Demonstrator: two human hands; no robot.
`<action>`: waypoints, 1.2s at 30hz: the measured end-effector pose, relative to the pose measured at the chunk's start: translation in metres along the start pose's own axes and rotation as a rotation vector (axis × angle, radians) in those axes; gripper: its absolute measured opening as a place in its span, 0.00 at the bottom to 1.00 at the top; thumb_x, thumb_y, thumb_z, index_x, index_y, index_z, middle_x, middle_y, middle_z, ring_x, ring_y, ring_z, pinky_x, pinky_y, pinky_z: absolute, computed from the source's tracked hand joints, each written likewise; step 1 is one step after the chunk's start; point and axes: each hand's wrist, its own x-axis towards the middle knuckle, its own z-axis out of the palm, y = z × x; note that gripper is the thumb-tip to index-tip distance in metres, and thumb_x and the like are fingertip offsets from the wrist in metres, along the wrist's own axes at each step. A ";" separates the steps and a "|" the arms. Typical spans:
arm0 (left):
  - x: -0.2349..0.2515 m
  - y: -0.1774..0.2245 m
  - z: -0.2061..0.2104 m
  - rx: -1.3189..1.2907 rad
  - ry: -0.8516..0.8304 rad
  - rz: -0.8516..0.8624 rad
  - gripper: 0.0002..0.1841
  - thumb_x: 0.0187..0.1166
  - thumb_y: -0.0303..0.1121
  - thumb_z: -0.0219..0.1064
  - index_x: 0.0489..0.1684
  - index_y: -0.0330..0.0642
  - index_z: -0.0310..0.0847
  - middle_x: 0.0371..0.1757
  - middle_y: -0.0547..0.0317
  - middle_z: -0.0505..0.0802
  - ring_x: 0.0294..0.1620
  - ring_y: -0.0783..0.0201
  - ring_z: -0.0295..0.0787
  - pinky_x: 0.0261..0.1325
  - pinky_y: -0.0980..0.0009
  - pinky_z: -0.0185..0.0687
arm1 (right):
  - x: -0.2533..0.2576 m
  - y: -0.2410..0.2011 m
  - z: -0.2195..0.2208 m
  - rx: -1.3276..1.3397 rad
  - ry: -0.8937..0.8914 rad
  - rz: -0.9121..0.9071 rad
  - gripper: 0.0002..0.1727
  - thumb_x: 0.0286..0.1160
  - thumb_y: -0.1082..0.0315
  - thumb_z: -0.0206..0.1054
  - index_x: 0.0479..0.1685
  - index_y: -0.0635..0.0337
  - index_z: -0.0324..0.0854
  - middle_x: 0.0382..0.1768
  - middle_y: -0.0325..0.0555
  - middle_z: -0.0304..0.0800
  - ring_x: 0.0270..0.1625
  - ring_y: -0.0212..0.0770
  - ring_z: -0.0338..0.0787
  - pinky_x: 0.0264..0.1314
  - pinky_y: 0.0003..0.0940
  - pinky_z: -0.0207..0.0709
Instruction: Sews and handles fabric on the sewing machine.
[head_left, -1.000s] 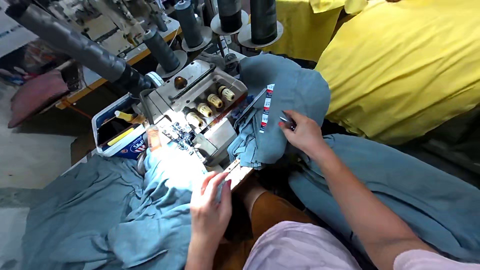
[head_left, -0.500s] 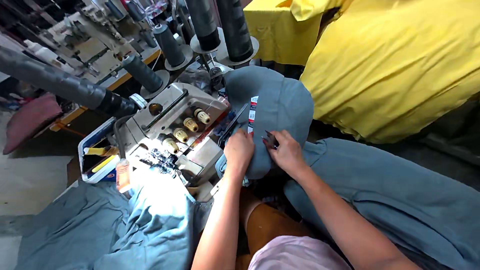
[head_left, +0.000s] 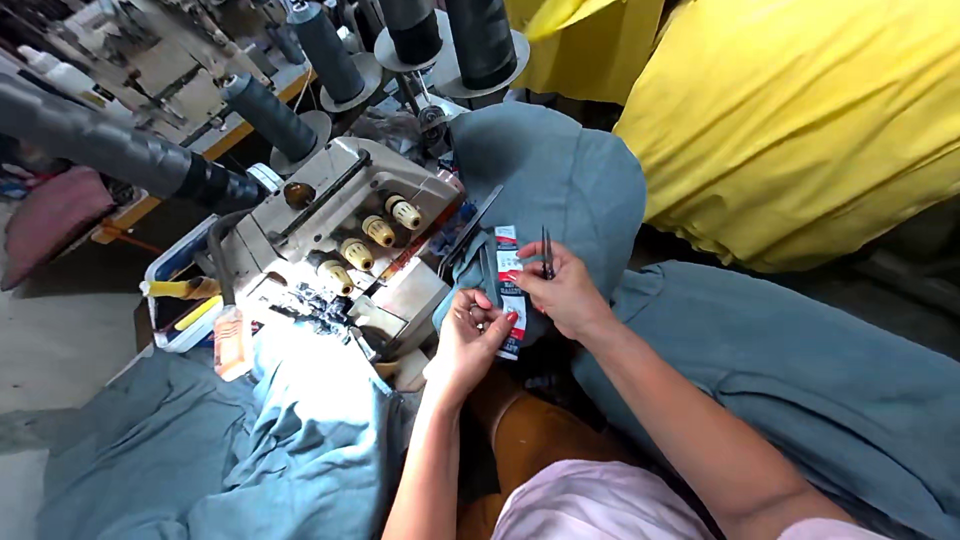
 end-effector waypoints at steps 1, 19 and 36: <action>0.000 -0.002 -0.002 0.013 -0.018 0.010 0.14 0.73 0.15 0.66 0.43 0.43 0.66 0.30 0.72 0.89 0.32 0.78 0.89 0.43 0.77 0.87 | 0.003 0.001 -0.001 -0.031 0.007 -0.051 0.18 0.72 0.82 0.70 0.59 0.63 0.73 0.26 0.33 0.80 0.19 0.21 0.72 0.22 0.16 0.67; 0.038 -0.019 -0.025 -0.016 -0.176 -0.104 0.30 0.69 0.12 0.71 0.75 0.34 0.78 0.59 0.53 0.93 0.41 0.72 0.93 0.48 0.75 0.90 | -0.004 0.006 -0.063 -1.224 -0.125 -0.823 0.17 0.78 0.60 0.64 0.56 0.59 0.91 0.35 0.55 0.86 0.26 0.55 0.87 0.20 0.49 0.76; 0.045 -0.027 -0.026 -0.066 -0.281 -0.096 0.32 0.68 0.10 0.70 0.76 0.35 0.78 0.55 0.51 0.95 0.36 0.71 0.93 0.43 0.74 0.91 | 0.010 0.030 -0.038 -1.433 -0.073 -1.128 0.09 0.79 0.72 0.61 0.41 0.67 0.86 0.34 0.58 0.90 0.34 0.58 0.91 0.26 0.45 0.75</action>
